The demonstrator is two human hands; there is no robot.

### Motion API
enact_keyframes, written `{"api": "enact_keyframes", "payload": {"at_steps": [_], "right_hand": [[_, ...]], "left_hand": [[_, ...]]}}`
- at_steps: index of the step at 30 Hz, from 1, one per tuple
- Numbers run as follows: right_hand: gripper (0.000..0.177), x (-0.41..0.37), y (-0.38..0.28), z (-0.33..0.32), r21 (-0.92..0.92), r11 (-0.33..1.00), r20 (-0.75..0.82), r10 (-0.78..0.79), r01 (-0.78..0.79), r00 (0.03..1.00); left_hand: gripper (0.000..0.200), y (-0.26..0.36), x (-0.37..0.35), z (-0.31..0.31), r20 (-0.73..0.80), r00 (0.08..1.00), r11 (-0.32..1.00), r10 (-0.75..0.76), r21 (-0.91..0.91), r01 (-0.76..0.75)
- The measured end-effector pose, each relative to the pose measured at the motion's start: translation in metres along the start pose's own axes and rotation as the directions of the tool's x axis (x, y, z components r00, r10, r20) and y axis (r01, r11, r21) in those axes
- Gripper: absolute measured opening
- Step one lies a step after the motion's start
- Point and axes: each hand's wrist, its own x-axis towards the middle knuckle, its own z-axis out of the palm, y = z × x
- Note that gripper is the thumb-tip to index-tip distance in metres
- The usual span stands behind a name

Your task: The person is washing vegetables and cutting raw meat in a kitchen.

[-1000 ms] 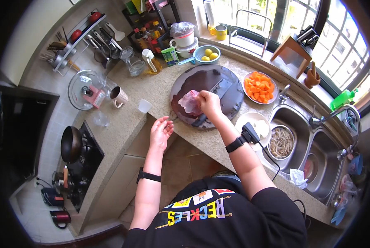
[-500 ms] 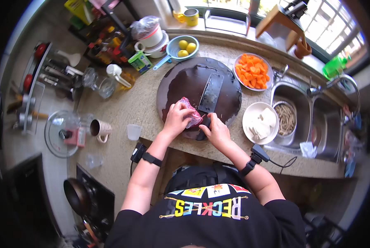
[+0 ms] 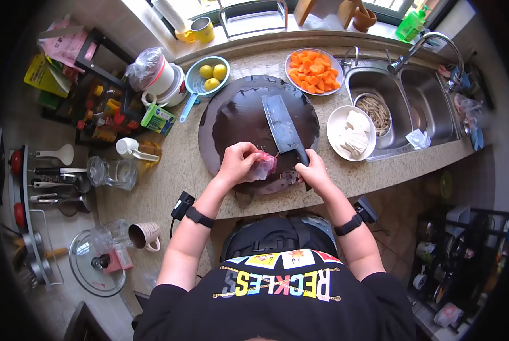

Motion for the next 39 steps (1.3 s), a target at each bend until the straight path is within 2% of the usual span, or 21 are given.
{"api": "enact_keyframes", "payload": {"at_steps": [2, 6, 8, 10, 12, 14, 16, 18, 19, 20, 22, 24, 26, 28, 30, 32, 34, 36, 37, 38, 39], "right_hand": [[0.027, -0.006, -0.005, -0.011, 0.039, 0.999, 0.062, 0.035, -0.038, 0.997], [0.026, -0.013, -0.003, -0.020, 0.055, 0.998, 0.045, 0.015, -0.017, 0.999], [0.025, -0.015, -0.002, -0.025, 0.064, 0.998, 0.036, 0.007, -0.009, 0.999], [0.023, -0.015, -0.002, -0.031, -0.039, 0.999, 0.008, -0.032, 0.033, 0.999], [0.023, -0.014, 0.003, -0.036, -0.038, 0.997, 0.000, -0.061, 0.061, 0.998], [0.023, -0.012, 0.008, -0.041, -0.098, 0.987, 0.005, -0.129, 0.129, 0.992], [0.025, -0.014, 0.006, -0.045, -0.100, 0.989, 0.008, -0.110, 0.110, 0.994], [0.028, -0.011, 0.015, -0.049, -0.242, 0.948, 0.011, -0.212, 0.209, 0.977], [0.030, -0.011, 0.016, -0.051, -0.234, 0.957, 0.029, -0.168, 0.170, 0.985], [0.030, -0.011, 0.017, -0.052, -0.228, 0.959, 0.031, -0.165, 0.168, 0.986], [0.030, -0.012, 0.015, -0.055, -0.266, 0.943, 0.062, -0.189, 0.199, 0.980], [0.031, -0.012, 0.012, -0.058, -0.294, 0.940, 0.091, -0.153, 0.174, 0.984], [0.031, -0.013, 0.017, -0.059, -0.267, 0.950, 0.129, -0.133, 0.163, 0.983], [0.032, -0.011, 0.023, -0.061, -0.248, 0.955, 0.151, -0.125, 0.160, 0.981], [0.030, -0.009, 0.026, -0.063, -0.224, 0.957, 0.157, -0.153, 0.186, 0.976], [0.030, -0.009, 0.024, -0.068, -0.144, 0.977, 0.172, -0.130, 0.155, 0.977], [0.030, -0.009, 0.022, -0.072, -0.066, 0.990, 0.193, -0.111, 0.126, 0.975], [0.031, -0.007, 0.021, -0.077, -0.067, 0.931, 0.121, -0.350, 0.360, 0.929], [0.032, -0.003, 0.019, -0.078, -0.054, 0.877, 0.129, -0.468, 0.477, 0.874], [0.032, -0.001, 0.016, -0.081, -0.049, 0.878, 0.136, -0.467, 0.477, 0.874], [0.031, -0.005, -0.002, -0.084, 0.016, 0.937, 0.189, -0.346, 0.349, 0.919]], "left_hand": [[0.009, 0.000, 0.003, 0.001, 0.005, 1.000, 1.000, 0.010, -0.008, -0.010], [0.004, -0.002, 0.013, 0.007, -0.125, 0.983, 0.977, -0.137, -0.181, 0.114], [0.003, -0.013, 0.023, 0.010, -0.201, 0.954, 0.907, -0.221, -0.401, 0.125], [0.004, -0.013, 0.030, 0.007, -0.178, 0.919, 0.826, -0.351, -0.522, 0.214], [0.008, -0.020, 0.036, 0.012, -0.158, 0.921, 0.831, -0.357, -0.505, 0.235], [0.013, -0.037, 0.042, 0.018, -0.185, 0.922, 0.915, -0.340, -0.292, 0.279], [0.016, -0.029, 0.046, 0.018, -0.239, 0.925, 0.939, -0.295, -0.252, 0.235], [0.018, -0.020, 0.050, 0.018, -0.313, 0.871, 0.923, -0.379, -0.195, 0.332], [0.020, -0.023, 0.052, 0.020, -0.332, 0.910, 0.961, -0.250, 0.029, 0.274], [0.020, -0.022, 0.052, 0.021, -0.330, 0.910, 0.960, -0.251, 0.035, 0.277], [0.019, -0.008, 0.055, 0.020, -0.295, 0.937, 0.926, -0.185, 0.267, 0.267], [0.016, -0.008, 0.059, 0.021, -0.296, 0.923, 0.928, -0.245, 0.205, 0.312], [0.015, -0.008, 0.056, 0.021, -0.306, 0.924, 0.900, -0.228, 0.297, 0.320], [0.012, -0.004, 0.053, 0.018, -0.298, 0.917, 0.901, -0.267, 0.262, 0.347], [0.010, -0.005, 0.050, 0.015, -0.292, 0.884, 0.922, -0.366, 0.012, 0.386], [0.010, -0.012, 0.046, 0.017, -0.284, 0.881, 0.921, -0.379, -0.026, 0.388], [0.010, -0.015, 0.043, 0.020, -0.281, 0.861, 0.905, -0.424, -0.168, 0.391], [0.010, -0.016, 0.042, 0.022, -0.299, 0.848, 0.896, -0.437, -0.224, 0.383], [0.009, -0.016, 0.041, 0.023, -0.307, 0.840, 0.886, -0.447, -0.278, 0.370], [0.009, -0.017, 0.041, 0.023, -0.313, 0.836, 0.885, -0.451, -0.276, 0.375], [0.009, -0.016, 0.041, 0.023, -0.321, 0.828, 0.881, -0.460, -0.276, 0.383]]}}
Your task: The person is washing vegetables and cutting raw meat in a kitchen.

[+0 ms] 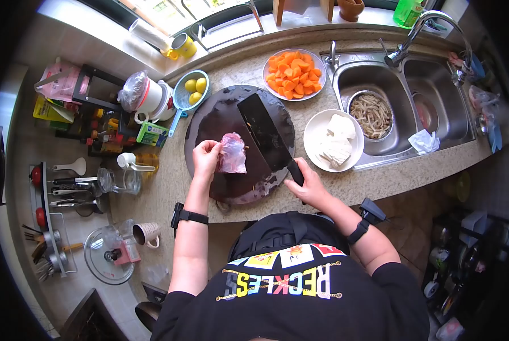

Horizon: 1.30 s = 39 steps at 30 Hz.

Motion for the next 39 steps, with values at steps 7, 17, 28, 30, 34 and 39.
{"api": "enact_keyframes", "payload": {"at_steps": [7, 17, 28, 30, 34, 39], "right_hand": [[0.029, 0.001, 0.008, 0.012, 0.033, 0.988, 0.022, 0.148, -0.149, 0.989], [0.029, -0.015, -0.006, 0.041, 0.005, 0.988, 0.069, 0.156, -0.157, 0.985], [0.027, -0.019, -0.020, 0.068, -0.148, 0.968, 0.200, 0.228, -0.201, 0.953], [0.027, -0.018, -0.016, 0.072, -0.236, 0.970, 0.139, 0.101, -0.067, 0.985], [0.028, -0.008, -0.026, 0.084, -0.241, 0.966, 0.162, 0.138, -0.096, 0.977], [0.024, 0.014, -0.031, 0.100, -0.078, 0.966, 0.201, 0.258, -0.247, 0.945]], "left_hand": [[0.012, 0.021, -0.004, -0.006, 0.091, 0.972, 0.806, 0.218, 0.544, -0.232], [0.014, 0.034, 0.004, -0.025, 0.293, 0.934, 0.608, 0.206, 0.709, -0.357], [0.016, 0.016, 0.020, -0.036, 0.309, 0.950, 0.879, 0.041, 0.440, -0.181], [0.015, 0.013, 0.022, -0.035, 0.324, 0.946, 0.908, -0.004, 0.397, -0.132], [0.013, 0.012, 0.024, -0.034, 0.375, 0.923, 0.963, -0.085, 0.270, -0.021], [0.010, 0.011, 0.028, -0.036, 0.405, 0.904, 0.977, -0.135, 0.209, 0.052]]}}
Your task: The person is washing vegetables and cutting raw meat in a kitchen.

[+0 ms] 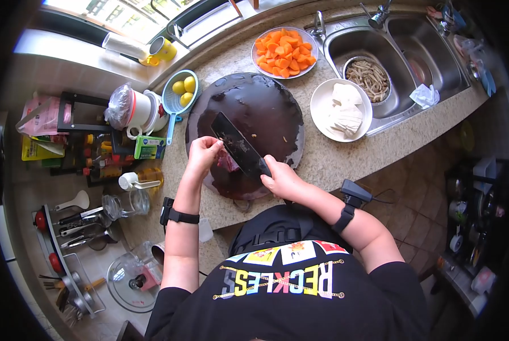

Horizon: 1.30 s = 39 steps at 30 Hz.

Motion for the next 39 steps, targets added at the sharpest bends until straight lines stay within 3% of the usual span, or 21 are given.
{"api": "enact_keyframes", "payload": {"at_steps": [2, 4, 6, 8, 9, 10, 12, 13, 15, 16, 19, 24, 27, 28, 30, 36, 39], "right_hand": [[0.023, -0.010, 0.009, 0.001, -0.027, 0.998, -0.006, -0.059, 0.059, 0.998], [0.023, -0.026, 0.002, -0.007, -0.068, 0.997, 0.068, 0.041, -0.037, 0.997], [0.023, -0.028, -0.003, -0.006, -0.047, 0.996, 0.088, 0.086, -0.082, 0.992], [0.022, -0.012, 0.009, 0.006, -0.181, 0.966, -0.045, -0.194, 0.183, 0.980], [0.023, 0.006, 0.028, 0.018, -0.253, 0.913, -0.128, -0.361, 0.321, 0.924], [0.025, 0.016, 0.015, 0.019, -0.173, 0.970, -0.066, -0.182, 0.169, 0.981], [0.025, 0.026, -0.008, 0.019, 0.009, 0.999, 0.013, 0.047, -0.047, 0.999], [0.025, 0.022, -0.002, 0.021, 0.010, 0.999, 0.011, 0.045, -0.045, 0.999], [0.025, 0.007, 0.021, 0.023, -0.283, 0.940, -0.048, -0.210, 0.189, 0.976], [0.027, -0.005, 0.016, 0.015, -0.282, 0.951, 0.009, -0.131, 0.129, 0.991], [0.028, -0.011, 0.006, 0.016, -0.293, 0.952, 0.016, -0.089, 0.089, 0.996], [0.031, 0.055, -0.006, 0.036, -0.329, 0.930, -0.126, -0.214, 0.163, 0.969], [0.032, 0.060, -0.007, 0.028, -0.335, 0.909, -0.209, -0.330, 0.249, 0.921], [0.028, 0.058, -0.007, 0.025, -0.332, 0.915, -0.239, -0.319, 0.232, 0.917], [0.024, 0.044, -0.012, 0.011, -0.049, 0.998, -0.163, -0.041, 0.033, 0.986], [0.017, 0.020, -0.001, 0.001, 0.097, 0.995, -0.123, 0.017, -0.005, 0.992], [0.020, 0.012, 0.016, 0.003, 0.100, 0.995, -0.114, 0.028, -0.016, 0.993]], "left_hand": [[0.010, 0.004, -0.002, -0.005, -0.019, 1.000, 1.000, -0.005, 0.010, 0.005], [0.011, 0.005, -0.004, -0.008, 0.034, 0.994, 0.989, -0.107, -0.103, 0.110], [0.011, 0.001, -0.005, -0.008, 0.040, 0.994, 0.989, -0.105, -0.105, 0.108], [0.011, -0.003, -0.004, -0.007, 0.048, 0.994, 0.989, -0.098, -0.108, 0.103], [0.011, -0.007, -0.002, -0.006, 0.022, 0.997, 0.995, -0.072, -0.065, 0.074], [0.011, -0.008, -0.002, -0.007, -0.004, 0.999, 0.999, -0.045, -0.020, 0.045], [0.011, -0.009, -0.003, -0.013, -0.016, 0.998, 0.996, -0.065, -0.056, 0.064], [0.011, -0.009, -0.003, -0.016, -0.025, 0.996, 0.992, -0.084, -0.099, 0.081], [0.011, -0.012, -0.002, -0.024, -0.008, 0.994, 0.983, -0.106, -0.154, 0.104], [0.011, -0.014, -0.003, -0.027, 0.012, 0.991, 0.969, -0.131, -0.208, 0.131], [0.011, -0.019, -0.007, -0.025, 0.019, 0.992, 0.967, -0.123, -0.223, 0.124], [0.011, -0.020, -0.017, -0.024, -0.016, 0.993, 0.967, -0.114, -0.230, 0.107], [0.011, -0.026, -0.024, -0.039, -0.055, 0.984, 0.925, -0.172, -0.353, 0.142], [0.011, -0.033, -0.023, -0.041, -0.064, 0.983, 0.922, -0.172, -0.361, 0.138], [0.010, -0.045, -0.024, -0.043, -0.059, 0.981, 0.920, -0.182, -0.362, 0.149], [0.014, -0.042, -0.019, -0.035, -0.065, 0.994, 0.955, -0.089, -0.288, 0.067], [0.019, -0.060, -0.006, -0.032, -0.363, 0.901, 0.969, 0.239, 0.149, -0.197]]}}
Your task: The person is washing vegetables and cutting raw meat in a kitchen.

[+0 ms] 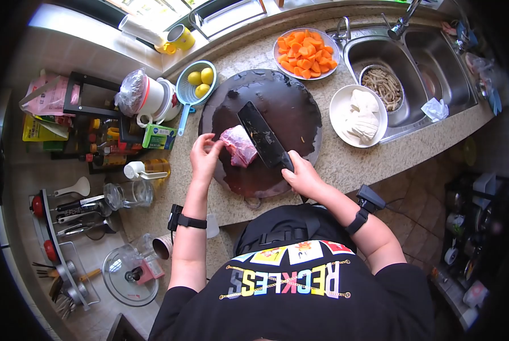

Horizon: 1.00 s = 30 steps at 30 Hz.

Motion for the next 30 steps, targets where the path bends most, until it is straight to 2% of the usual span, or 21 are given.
{"api": "enact_keyframes", "payload": {"at_steps": [1, 4, 6, 7, 9, 10, 16, 18, 19, 20, 21, 22, 24, 25, 27, 28, 30], "right_hand": [[0.020, -0.002, 0.001, 0.000, 0.001, 1.000, 0.002, 0.000, 0.000, 1.000], [0.021, -0.005, 0.002, 0.000, 0.040, 0.999, -0.011, 0.031, -0.030, 0.999], [0.021, -0.007, -0.001, -0.002, 0.044, 0.998, -0.006, 0.040, -0.040, 0.999], [0.021, -0.007, 0.000, -0.002, 0.045, 0.998, -0.007, 0.042, -0.041, 0.999], [0.021, -0.008, 0.002, -0.003, 0.013, 0.999, -0.021, 0.030, -0.030, 0.999], [0.021, -0.009, 0.002, -0.004, 0.013, 0.999, -0.019, 0.030, -0.030, 0.999], [0.018, -0.018, 0.004, -0.008, 0.066, 0.997, -0.006, 0.046, -0.045, 0.999], [0.018, -0.018, 0.008, -0.008, 0.075, 0.996, -0.015, 0.041, -0.039, 0.999], [0.018, -0.019, 0.009, -0.010, 0.078, 0.996, -0.016, 0.040, -0.038, 0.999], [0.018, -0.019, 0.010, -0.012, 0.077, 0.996, -0.025, 0.039, -0.037, 0.999], [0.018, -0.020, 0.010, -0.012, 0.074, 0.997, -0.034, 0.038, -0.036, 0.999], [0.018, -0.020, 0.008, -0.014, 0.076, 0.997, -0.035, 0.037, -0.034, 0.999], [0.018, -0.023, 0.002, -0.018, 0.072, 0.997, -0.063, 0.023, -0.018, 0.998], [0.018, -0.021, 0.007, -0.018, 0.070, 0.997, -0.062, 0.023, -0.019, 0.998], [0.016, -0.017, 0.015, -0.019, 0.008, 0.992, -0.111, -0.121, 0.122, 0.986], [0.016, -0.018, 0.011, -0.021, 0.004, 0.993, -0.104, -0.120, 0.122, 0.987], [0.016, -0.023, 0.000, -0.025, 0.046, 0.999, -0.085, -0.002, 0.006, 0.996]], "left_hand": [[0.028, 0.045, -0.012, -0.003, 0.016, 0.975, 0.974, 0.221, 0.049, -0.222], [0.030, 0.059, -0.013, 0.001, 0.063, 0.964, 0.956, 0.258, 0.124, -0.264], [0.020, 0.052, -0.004, 0.004, 0.235, 0.876, 0.841, 0.421, 0.261, -0.474], [0.020, 0.051, -0.001, 0.004, 0.236, 0.876, 0.841, 0.421, 0.260, -0.474], [0.016, 0.051, 0.002, 0.003, 0.299, 0.789, 0.769, 0.536, 0.213, -0.603], [0.016, 0.052, 0.001, 0.000, 0.299, 0.790, 0.769, 0.535, 0.214, -0.602], [0.010, 0.065, 0.002, -0.008, 0.332, 0.841, 0.857, 0.427, 0.149, -0.494], [0.006, 0.065, 0.001, -0.005, 0.338, 0.902, 0.961, 0.268, -0.028, -0.275], [0.006, 0.067, 0.001, -0.003, 0.340, 0.901, 0.961, 0.269, -0.026, -0.276], [0.005, 0.070, 0.001, -0.002, 0.349, 0.920, 0.983, 0.178, -0.107, -0.150], [0.005, 0.073, 0.001, -0.003, 0.364, 0.927, 0.982, 0.087, -0.186, -0.019], [0.005, 0.079, 0.001, -0.003, 0.365, 0.927, 0.983, 0.088, -0.185, -0.021], [0.011, 0.087, -0.002, -0.002, 0.339, 0.941, 0.930, -0.003, -0.346, 0.128], [0.011, 0.084, -0.004, -0.001, 0.338, 0.941, 0.929, -0.005, -0.347, 0.129], [0.010, 0.069, -0.010, 0.005, 0.345, 0.938, 0.952, -0.015, -0.281, 0.118], [0.009, 0.061, -0.015, 0.008, 0.351, 0.936, 0.973, -0.035, -0.202, 0.112], [0.008, 0.051, -0.024, 0.014, 0.337, 0.935, 0.965, -0.114, -0.187, 0.185]]}}
